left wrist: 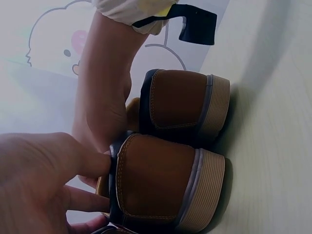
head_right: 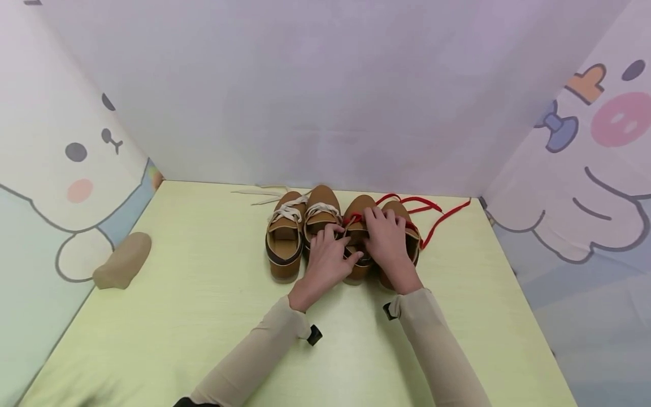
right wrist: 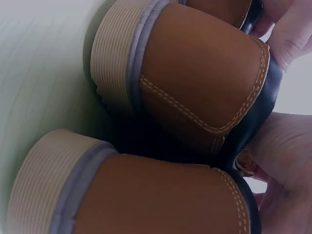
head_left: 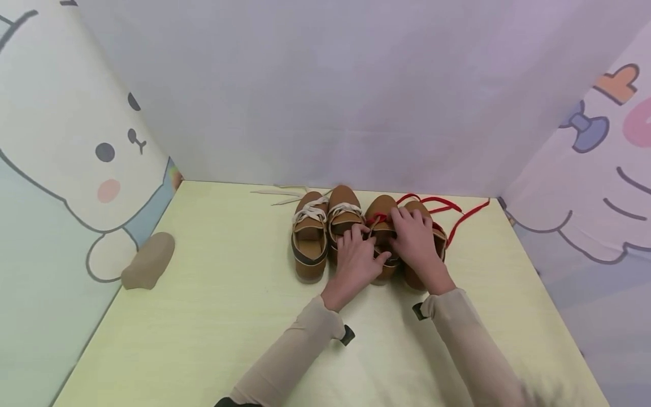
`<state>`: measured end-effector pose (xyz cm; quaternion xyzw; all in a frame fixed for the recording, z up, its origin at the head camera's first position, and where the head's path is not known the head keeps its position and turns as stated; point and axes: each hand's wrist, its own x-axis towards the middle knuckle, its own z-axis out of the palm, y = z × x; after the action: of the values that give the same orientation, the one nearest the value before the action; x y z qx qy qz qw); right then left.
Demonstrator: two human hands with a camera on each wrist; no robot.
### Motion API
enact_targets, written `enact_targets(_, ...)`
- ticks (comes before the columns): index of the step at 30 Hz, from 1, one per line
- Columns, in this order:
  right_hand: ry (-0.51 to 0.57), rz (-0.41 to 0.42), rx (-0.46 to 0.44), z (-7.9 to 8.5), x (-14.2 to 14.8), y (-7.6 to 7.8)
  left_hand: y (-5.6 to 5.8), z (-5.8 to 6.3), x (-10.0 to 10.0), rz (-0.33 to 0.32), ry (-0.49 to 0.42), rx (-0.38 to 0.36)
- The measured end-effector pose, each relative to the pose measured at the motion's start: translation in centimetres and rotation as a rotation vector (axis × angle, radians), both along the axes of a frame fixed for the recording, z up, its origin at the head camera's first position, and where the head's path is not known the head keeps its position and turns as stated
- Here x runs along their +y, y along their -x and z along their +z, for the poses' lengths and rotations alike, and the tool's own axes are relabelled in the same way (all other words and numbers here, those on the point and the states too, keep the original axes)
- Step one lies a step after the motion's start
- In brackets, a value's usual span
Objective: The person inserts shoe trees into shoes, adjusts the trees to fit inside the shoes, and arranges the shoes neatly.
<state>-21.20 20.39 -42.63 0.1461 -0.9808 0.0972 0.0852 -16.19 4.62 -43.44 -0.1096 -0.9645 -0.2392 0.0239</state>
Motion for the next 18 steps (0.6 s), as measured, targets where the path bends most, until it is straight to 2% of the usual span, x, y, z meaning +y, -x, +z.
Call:
enact_targets(6, -0.023, -0.021, 0.03, -0.25, -0.25, 0.36, -0.1, 0.08, 0.12, 0.003, -0.002, -0.01)
enact_targets(18, -0.05, -0.066, 0.035, -0.6, -0.81, 0.95, -0.08, -0.07, 0.13, -0.005, 0.006, -0.008)
